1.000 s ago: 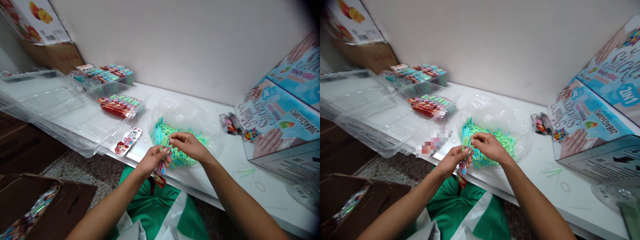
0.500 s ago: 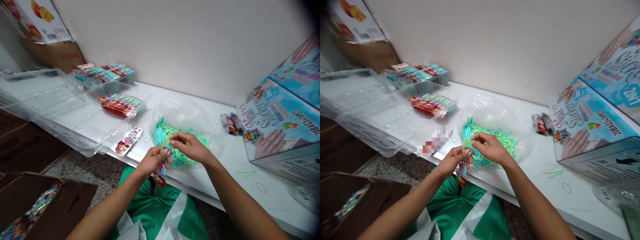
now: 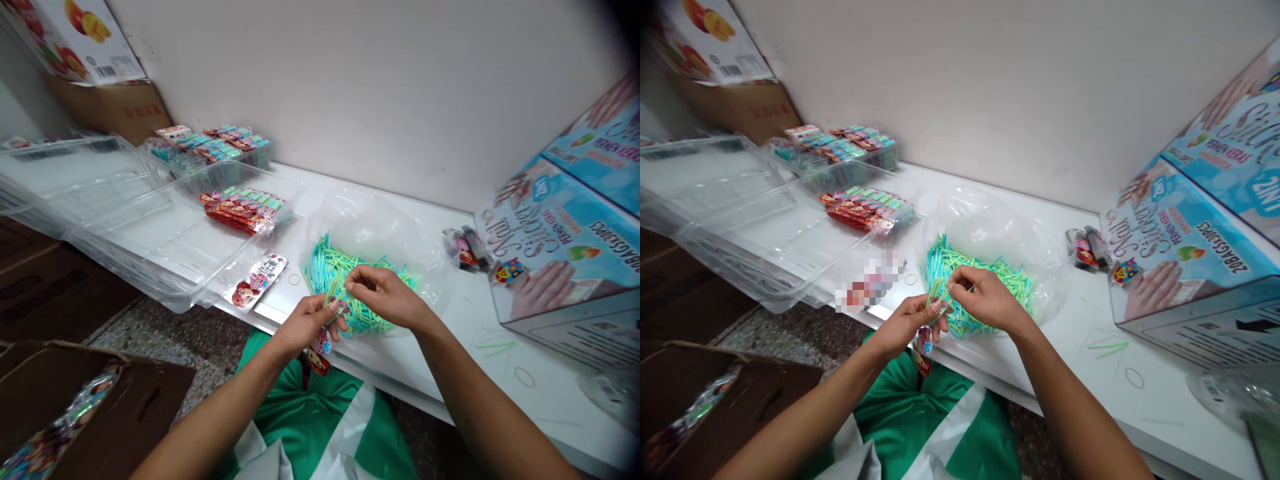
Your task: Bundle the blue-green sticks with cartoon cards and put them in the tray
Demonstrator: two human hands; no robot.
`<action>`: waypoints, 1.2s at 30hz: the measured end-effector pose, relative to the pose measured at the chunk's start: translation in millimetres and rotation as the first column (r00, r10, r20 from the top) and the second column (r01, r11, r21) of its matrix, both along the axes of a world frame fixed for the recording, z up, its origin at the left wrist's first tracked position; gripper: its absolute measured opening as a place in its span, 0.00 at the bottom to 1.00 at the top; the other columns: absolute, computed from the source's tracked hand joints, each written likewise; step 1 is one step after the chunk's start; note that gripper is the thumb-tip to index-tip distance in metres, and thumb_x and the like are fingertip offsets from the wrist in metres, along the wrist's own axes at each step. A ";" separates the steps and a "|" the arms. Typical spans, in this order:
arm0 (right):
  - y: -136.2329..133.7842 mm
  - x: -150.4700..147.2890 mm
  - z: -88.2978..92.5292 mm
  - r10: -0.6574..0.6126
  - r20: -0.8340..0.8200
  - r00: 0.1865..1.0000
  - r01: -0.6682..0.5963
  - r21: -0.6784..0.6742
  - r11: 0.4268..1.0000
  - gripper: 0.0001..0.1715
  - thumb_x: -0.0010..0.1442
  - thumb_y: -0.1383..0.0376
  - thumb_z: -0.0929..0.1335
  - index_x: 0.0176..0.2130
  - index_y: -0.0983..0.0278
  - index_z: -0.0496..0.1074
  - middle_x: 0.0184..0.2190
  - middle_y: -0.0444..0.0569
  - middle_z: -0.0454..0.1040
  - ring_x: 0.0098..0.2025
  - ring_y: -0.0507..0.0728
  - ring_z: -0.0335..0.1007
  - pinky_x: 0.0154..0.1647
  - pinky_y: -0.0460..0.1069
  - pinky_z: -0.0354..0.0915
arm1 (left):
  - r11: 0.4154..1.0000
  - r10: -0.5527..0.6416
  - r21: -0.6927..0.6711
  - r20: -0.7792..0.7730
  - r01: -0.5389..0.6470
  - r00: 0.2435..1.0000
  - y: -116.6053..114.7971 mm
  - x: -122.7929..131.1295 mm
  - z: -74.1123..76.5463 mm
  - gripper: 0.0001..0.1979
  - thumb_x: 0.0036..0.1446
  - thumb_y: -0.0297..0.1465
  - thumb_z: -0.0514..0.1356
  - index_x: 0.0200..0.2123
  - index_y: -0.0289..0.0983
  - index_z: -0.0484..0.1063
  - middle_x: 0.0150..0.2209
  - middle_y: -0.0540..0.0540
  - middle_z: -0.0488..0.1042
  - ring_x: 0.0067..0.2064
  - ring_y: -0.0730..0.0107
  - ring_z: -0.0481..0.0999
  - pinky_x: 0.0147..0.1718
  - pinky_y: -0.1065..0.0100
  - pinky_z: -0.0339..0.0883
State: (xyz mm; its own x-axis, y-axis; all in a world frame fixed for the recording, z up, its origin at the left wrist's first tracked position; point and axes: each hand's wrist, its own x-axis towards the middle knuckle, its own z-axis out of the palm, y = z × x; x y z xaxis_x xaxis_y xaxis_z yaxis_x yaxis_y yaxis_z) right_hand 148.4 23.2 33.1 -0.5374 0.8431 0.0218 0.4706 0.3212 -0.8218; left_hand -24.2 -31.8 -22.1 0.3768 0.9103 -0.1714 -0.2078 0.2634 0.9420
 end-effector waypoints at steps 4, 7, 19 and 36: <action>0.0 -5.5 -0.4 0.003 -0.120 0.993 -0.006 -0.028 1.000 0.13 0.59 0.59 0.64 0.40 0.64 0.71 0.31 0.45 0.72 0.32 0.52 0.66 0.33 0.47 0.62 | 1.000 -0.012 0.007 0.015 0.012 1.000 0.0 0.9 0.0 0.19 0.55 0.44 0.57 0.33 0.32 0.68 0.27 0.48 0.73 0.21 0.77 0.70 0.21 0.75 0.59; 1.1 -8.8 -1.4 0.014 -0.139 0.990 -0.018 -0.027 0.999 0.11 0.59 0.60 0.64 0.34 0.65 0.71 0.29 0.45 0.71 0.32 0.52 0.65 0.34 0.47 0.62 | 1.000 -0.022 -0.006 0.010 0.022 1.000 -0.5 1.0 -0.3 0.19 0.54 0.45 0.57 0.35 0.32 0.69 0.27 0.47 0.73 0.21 0.77 0.70 0.19 0.75 0.58; -2.5 1.6 7.7 0.040 0.019 0.999 -0.040 0.012 0.999 0.09 0.59 0.62 0.64 0.33 0.64 0.70 0.25 0.42 0.69 0.27 0.49 0.62 0.27 0.44 0.58 | 0.999 -0.053 0.005 0.013 0.053 0.999 1.0 0.3 0.6 0.20 0.54 0.45 0.57 0.36 0.32 0.69 0.29 0.45 0.75 0.22 0.75 0.71 0.17 0.76 0.58; -1.2 -5.3 2.3 0.053 -0.060 0.997 -0.053 0.001 0.999 0.05 0.57 0.65 0.63 0.33 0.64 0.68 0.25 0.42 0.68 0.27 0.49 0.64 0.28 0.45 0.60 | 0.999 -0.046 0.008 -0.017 0.046 0.999 1.0 1.6 6.6 0.19 0.55 0.45 0.56 0.32 0.32 0.70 0.22 0.48 0.73 0.17 0.78 0.67 0.14 0.78 0.57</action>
